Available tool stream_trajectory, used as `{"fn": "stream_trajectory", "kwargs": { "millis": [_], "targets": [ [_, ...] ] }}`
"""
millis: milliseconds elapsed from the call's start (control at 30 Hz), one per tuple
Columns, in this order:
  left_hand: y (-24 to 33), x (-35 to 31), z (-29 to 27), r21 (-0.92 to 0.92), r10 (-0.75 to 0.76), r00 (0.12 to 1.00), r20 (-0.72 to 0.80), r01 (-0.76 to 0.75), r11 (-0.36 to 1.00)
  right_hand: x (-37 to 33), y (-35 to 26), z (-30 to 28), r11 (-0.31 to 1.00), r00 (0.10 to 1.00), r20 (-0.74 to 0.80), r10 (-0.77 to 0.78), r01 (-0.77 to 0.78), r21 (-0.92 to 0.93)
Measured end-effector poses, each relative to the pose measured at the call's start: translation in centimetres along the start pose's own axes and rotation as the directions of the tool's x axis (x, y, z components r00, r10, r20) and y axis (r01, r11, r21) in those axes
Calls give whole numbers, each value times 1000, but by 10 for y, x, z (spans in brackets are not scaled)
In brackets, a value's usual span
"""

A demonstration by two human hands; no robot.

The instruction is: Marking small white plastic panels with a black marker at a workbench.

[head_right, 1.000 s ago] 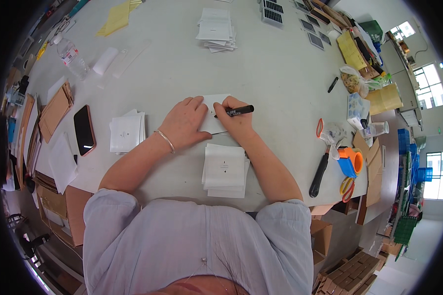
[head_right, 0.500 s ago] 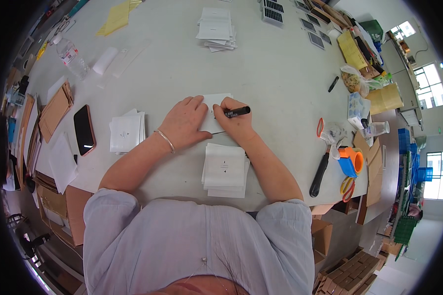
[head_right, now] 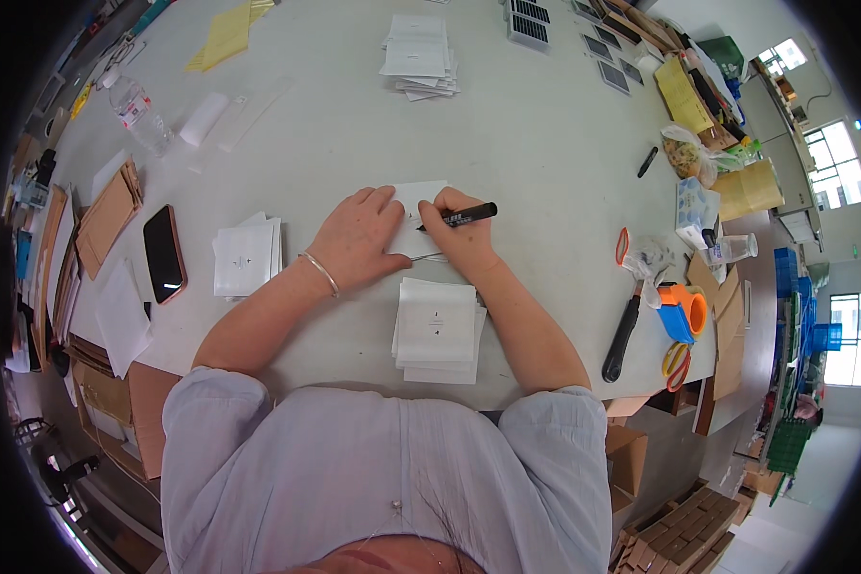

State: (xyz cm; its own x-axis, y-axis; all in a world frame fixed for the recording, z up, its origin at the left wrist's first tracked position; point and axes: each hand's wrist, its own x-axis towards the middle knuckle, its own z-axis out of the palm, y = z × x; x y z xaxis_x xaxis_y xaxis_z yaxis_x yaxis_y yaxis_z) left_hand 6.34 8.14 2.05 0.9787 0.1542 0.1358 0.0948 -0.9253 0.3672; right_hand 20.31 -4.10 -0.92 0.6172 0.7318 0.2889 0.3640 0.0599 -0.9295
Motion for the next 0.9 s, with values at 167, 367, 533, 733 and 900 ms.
{"fn": "stream_trajectory", "kwargs": {
  "millis": [167,367,533,733,900],
  "targets": [
    [0,0,0,22,33,998,-58,-32,999,-1,-3,2,984,999,30,-24,29,-178],
    [3,1,-6,-8,-29,998,60,30,1000,-1,1,1,993,1000,22,-14,16,-118],
    [4,0,-8,-21,-19,1000,0,19,1000,4,6,-9,992,987,-132,92,-80,94],
    [32,-19,-30,-153,191,979,74,-178,972,15,0,-16,906,914,-293,282,-153,394],
    [43,-28,-30,-172,334,914,230,-300,938,16,5,-4,962,961,-160,224,-191,197]
  ]
}}
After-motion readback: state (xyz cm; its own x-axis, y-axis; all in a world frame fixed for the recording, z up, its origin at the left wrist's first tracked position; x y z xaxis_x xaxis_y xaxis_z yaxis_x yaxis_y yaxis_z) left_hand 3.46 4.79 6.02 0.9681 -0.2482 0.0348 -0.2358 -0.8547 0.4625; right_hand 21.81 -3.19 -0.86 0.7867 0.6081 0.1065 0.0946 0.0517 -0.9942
